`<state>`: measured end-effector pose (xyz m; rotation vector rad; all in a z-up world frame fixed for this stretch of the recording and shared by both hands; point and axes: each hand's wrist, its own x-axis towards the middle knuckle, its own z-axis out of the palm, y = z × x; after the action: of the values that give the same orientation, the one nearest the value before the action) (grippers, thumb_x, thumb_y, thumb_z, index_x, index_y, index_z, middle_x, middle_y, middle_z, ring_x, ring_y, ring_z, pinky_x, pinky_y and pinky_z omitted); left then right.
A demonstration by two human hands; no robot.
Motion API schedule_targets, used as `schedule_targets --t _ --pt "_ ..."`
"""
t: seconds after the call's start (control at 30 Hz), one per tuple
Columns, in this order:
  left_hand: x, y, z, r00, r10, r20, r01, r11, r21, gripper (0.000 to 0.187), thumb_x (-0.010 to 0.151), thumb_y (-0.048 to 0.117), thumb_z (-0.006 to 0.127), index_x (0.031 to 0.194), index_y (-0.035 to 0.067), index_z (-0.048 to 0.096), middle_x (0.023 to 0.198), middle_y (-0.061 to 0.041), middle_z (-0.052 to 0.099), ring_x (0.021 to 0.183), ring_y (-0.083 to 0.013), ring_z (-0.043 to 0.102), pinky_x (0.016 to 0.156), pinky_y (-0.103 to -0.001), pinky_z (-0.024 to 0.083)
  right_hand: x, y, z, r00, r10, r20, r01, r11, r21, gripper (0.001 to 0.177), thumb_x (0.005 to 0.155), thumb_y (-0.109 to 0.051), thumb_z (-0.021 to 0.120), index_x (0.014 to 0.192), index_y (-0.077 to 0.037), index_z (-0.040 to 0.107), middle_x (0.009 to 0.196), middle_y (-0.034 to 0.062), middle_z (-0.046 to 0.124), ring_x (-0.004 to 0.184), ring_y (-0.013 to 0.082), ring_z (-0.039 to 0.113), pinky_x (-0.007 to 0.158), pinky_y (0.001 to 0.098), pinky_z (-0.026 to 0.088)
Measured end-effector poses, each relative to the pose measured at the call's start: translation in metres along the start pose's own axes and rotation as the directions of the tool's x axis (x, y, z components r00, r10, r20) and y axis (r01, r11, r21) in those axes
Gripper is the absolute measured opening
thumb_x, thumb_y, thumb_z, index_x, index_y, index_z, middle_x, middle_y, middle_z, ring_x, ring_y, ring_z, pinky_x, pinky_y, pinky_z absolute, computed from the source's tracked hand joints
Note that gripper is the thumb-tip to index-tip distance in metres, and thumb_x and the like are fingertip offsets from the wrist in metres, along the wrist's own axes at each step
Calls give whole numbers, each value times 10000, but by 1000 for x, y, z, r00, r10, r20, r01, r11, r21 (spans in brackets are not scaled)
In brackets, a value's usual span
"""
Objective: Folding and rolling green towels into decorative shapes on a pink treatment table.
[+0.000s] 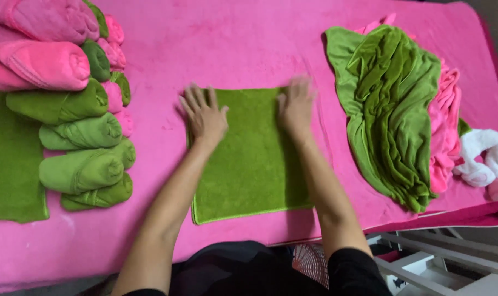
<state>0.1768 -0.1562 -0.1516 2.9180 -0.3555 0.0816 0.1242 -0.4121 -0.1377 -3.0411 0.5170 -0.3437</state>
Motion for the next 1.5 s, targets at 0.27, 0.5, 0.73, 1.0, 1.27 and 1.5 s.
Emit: schedule_targets --t 0.27,0.5,0.73,1.0,1.27,1.5 --pt "-8 2 -1 974 200 103 -185 973 -138 867 974 768 476 1663 250 386 1746 -245 175 1609 -473 114 1283 -647 102 -8 -6 7 963 -46 267 52 998 -18 641 1129 -581 234 1700 -290 269 1770 71 190 1628 316 133 1273 651 129" --pt "-3 16 3 986 136 96 -120 981 -152 689 1077 509 450 1682 203 331 1749 -267 121 1623 -450 14 1264 -692 -5 -9 -56 32 990 -138 28 124 948 295 572 1049 -468 456 1604 -332 488 1708 145 336 1466 516 436 1233 723 171" --pt "6 -24 3 994 43 100 -32 993 -112 882 966 741 459 1688 253 322 1748 -274 127 1627 -446 47 1266 -691 1 -4 -15 1 981 -31 189 16 997 82 712 1087 -674 301 1676 -275 338 1752 114 245 1617 326 211 1271 664 129" --pt "-52 25 -9 965 242 99 -219 955 -203 609 1089 382 466 1649 151 401 1749 -269 136 1625 -436 95 1267 -674 70 -71 -51 -3 991 -82 106 57 973 225 624 1052 -413 554 1622 -180 456 1698 225 330 1587 450 225 1232 703 175" --pt "-78 -29 -20 972 177 156 -164 982 -97 841 1038 700 400 1682 164 345 1756 -230 193 1631 -390 148 1253 -698 98 -111 34 -37 958 97 270 -116 992 55 751 1085 -584 407 1692 -158 292 1751 157 239 1620 356 186 1275 658 132" --pt "-138 3 -26 937 328 119 -304 934 -187 736 1074 472 519 1681 110 315 1738 -300 108 1599 -498 118 1239 -719 84 -159 -1 -29 990 119 78 -126 988 93 724 1049 -461 621 1641 -99 415 1674 283 335 1572 470 237 1230 701 163"
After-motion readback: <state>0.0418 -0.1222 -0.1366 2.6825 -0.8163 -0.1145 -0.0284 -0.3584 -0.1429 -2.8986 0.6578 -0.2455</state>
